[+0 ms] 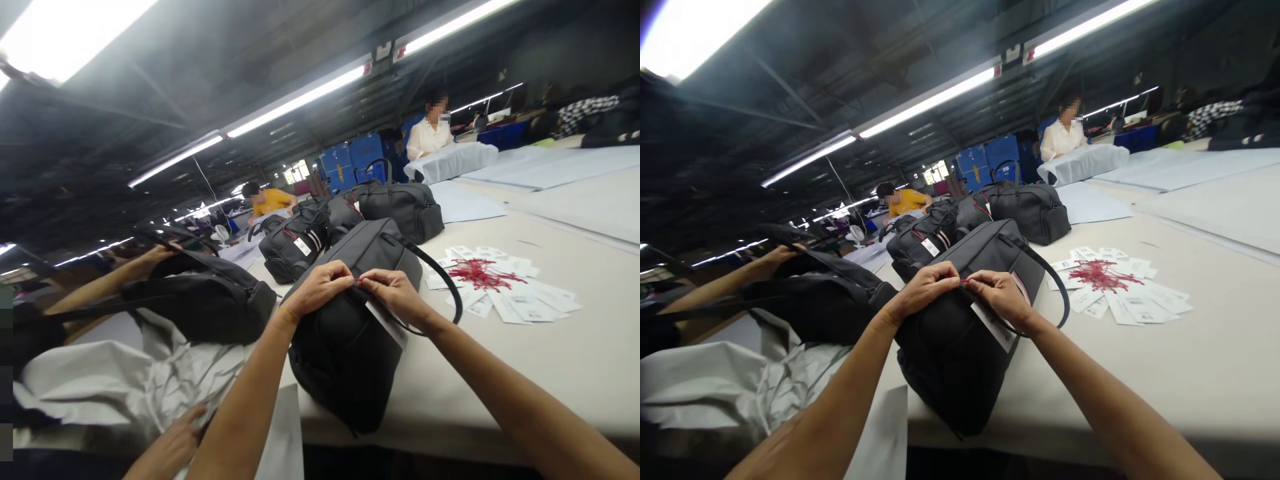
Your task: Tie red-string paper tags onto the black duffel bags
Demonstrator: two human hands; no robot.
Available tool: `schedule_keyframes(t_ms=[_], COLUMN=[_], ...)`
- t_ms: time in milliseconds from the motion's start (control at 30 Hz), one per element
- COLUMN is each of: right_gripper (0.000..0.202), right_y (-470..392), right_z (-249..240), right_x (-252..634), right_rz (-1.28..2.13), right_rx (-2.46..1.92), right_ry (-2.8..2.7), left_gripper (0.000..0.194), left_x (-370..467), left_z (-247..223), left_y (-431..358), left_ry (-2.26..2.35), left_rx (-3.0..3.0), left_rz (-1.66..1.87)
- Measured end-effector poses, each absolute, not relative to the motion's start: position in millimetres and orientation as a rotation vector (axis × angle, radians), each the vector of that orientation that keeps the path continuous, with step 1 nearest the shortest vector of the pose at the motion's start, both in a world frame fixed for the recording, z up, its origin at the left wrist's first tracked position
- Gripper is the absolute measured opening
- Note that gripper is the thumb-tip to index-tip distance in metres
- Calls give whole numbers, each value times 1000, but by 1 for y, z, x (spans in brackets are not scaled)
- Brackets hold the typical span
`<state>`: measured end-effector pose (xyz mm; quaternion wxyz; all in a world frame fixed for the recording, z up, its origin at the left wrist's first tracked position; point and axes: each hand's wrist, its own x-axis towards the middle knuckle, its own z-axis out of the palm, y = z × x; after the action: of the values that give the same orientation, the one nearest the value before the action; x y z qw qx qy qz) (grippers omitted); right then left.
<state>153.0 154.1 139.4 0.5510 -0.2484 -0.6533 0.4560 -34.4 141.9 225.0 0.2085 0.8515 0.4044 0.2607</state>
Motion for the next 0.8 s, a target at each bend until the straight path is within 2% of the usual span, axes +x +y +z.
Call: schedule_keyframes(t_ms=[300, 567, 800], right_gripper=[33, 21, 23], right_y=[143, 143, 138], right_z=[147, 147, 149], right_x=[152, 155, 146], right_rz=[932, 782, 764], right_rx=[-584, -696, -629], right_ry=[-1595, -1691, -1695], left_gripper=[24, 28, 27], left_x=[-27, -31, -33], left_z=[218, 216, 214], left_y=[138, 138, 143], left_ry=[1125, 1083, 1084], left_rx=[2325, 2254, 2344], left_rz=[879, 876, 884])
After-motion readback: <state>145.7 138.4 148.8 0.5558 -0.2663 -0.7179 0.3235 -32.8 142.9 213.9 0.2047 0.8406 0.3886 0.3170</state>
